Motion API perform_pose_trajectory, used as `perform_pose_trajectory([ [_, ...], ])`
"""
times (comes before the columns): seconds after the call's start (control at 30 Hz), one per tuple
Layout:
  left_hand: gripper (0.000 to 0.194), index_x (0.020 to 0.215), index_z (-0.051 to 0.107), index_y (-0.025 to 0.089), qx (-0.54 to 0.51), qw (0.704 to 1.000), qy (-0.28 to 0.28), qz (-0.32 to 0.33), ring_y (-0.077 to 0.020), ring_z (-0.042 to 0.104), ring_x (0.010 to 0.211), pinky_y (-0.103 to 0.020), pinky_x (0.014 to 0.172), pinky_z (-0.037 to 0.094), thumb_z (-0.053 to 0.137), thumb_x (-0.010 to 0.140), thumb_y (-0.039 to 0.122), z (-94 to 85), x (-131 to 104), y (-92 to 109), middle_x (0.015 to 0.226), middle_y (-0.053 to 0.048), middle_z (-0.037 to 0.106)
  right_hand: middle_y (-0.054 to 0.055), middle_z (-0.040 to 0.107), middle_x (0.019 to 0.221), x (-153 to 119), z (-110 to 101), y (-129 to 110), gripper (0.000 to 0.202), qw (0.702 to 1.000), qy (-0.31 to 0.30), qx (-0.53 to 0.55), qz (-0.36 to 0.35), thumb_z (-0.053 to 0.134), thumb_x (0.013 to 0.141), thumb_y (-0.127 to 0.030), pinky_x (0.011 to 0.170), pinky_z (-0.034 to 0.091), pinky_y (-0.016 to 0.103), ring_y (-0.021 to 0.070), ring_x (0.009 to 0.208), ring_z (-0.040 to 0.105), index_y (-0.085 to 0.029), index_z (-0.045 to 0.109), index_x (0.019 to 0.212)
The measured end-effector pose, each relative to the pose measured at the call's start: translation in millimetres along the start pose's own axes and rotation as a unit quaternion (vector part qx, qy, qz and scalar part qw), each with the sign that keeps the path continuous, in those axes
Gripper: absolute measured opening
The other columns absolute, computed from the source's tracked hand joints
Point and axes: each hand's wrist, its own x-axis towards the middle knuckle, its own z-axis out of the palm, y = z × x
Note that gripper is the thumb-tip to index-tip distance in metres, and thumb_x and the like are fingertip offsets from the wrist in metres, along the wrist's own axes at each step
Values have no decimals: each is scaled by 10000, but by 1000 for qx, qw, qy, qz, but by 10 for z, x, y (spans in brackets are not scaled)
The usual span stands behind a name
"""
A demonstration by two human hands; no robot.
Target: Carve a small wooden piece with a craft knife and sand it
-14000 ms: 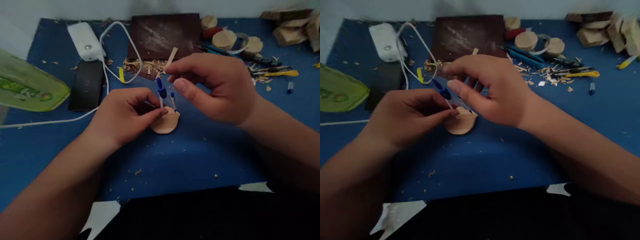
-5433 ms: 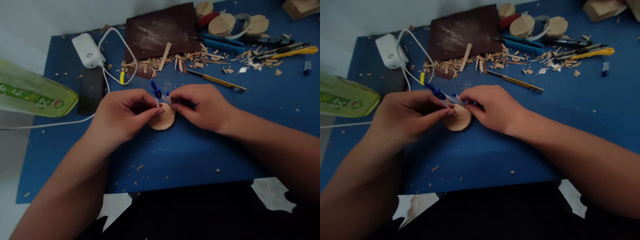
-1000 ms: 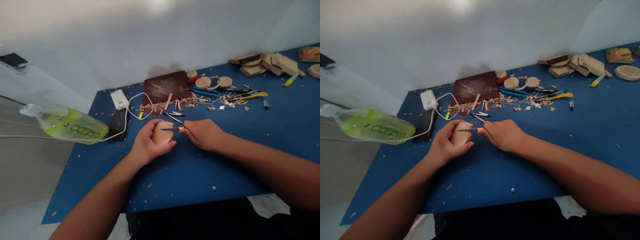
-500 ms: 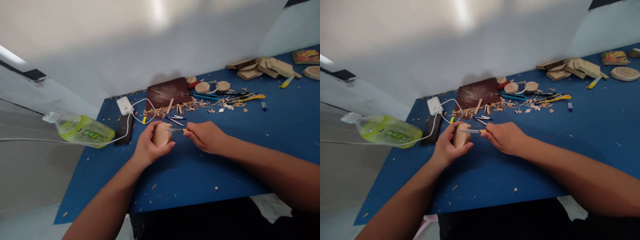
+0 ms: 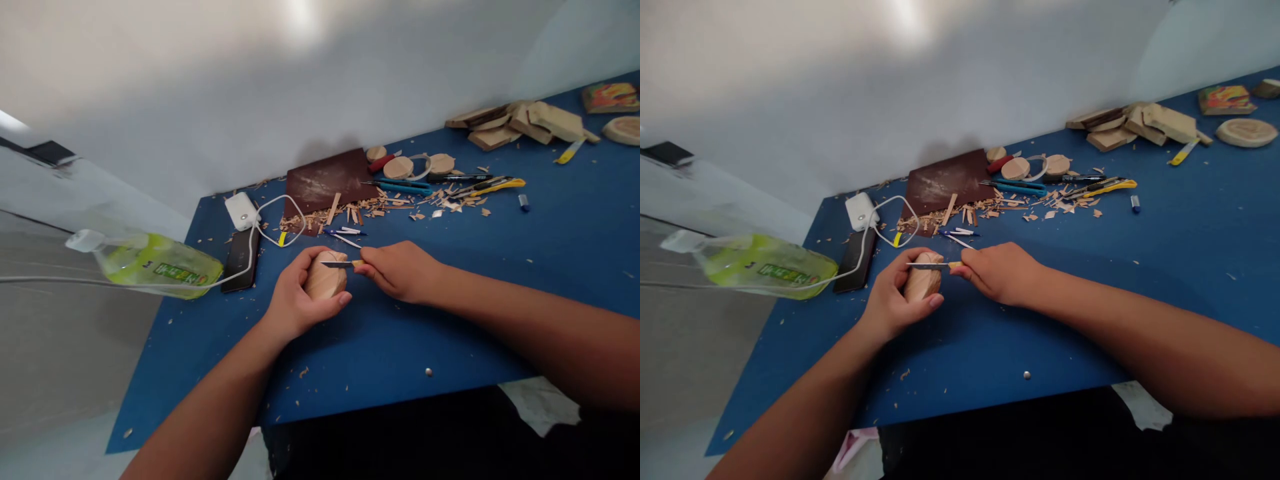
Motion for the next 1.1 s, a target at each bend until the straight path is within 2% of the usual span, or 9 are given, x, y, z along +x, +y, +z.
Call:
perform_pose_trajectory([
  [0.2,759,1286,632,203,11,1000,11,-9,-246,749,997,-370,870,615,939,673,527,-44,88,-72,1218,-108,766,105,805,978,66,19,75,576,999,15,-30,32,212,1176,-584,602,202,339,256,779,717,-190,631,1138],
  [0.37,732,1260,632,215,20,1000,12,1,-244,746,1004,-391,905,620,934,664,512,-9,81,-50,1196,-90,767,100,807,963,20,9,0,548,1000,11,-18,5,235,1178,-571,607,213,334,247,781,718,-192,626,1123],
  [0.5,730,1262,627,221,18,1000,8,4,-234,753,978,-371,881,625,945,660,486,1,45,-29,1187,-85,765,101,810,958,3,-22,-43,513,1000,-5,-15,-3,261,1179,-550,605,212,332,244,778,721,-192,622,1114],
  [0.63,749,1267,628,222,15,1000,6,-3,-231,757,931,-363,826,631,951,652,504,-15,48,-25,1175,-90,776,108,810,964,40,-42,34,527,999,-9,-34,14,252,1178,-559,599,201,336,255,783,726,-189,625,1133],
  [0.77,738,1256,633,215,21,1000,18,-3,-245,754,983,-380,865,629,943,657,515,-15,80,-31,1196,-101,775,110,807,960,62,-32,84,575,999,0,-43,33,215,1176,-582,598,196,334,260,791,730,-190,634,1143],
  [0.93,723,1254,626,211,29,999,23,5,-240,745,997,-386,913,617,932,665,497,8,65,-18,1157,-80,769,103,812,972,14,-18,-35,551,1000,0,-25,3,228,1179,-570,604,216,332,250,797,735,-192,627,1137],
  [1.1,725,1253,631,215,21,1000,10,5,-228,751,951,-362,862,624,932,661,504,7,38,-3,1158,-80,774,107,816,988,26,-36,-42,526,999,-13,-32,9,249,1180,-554,603,224,338,265,817,747,-191,628,1147],
])
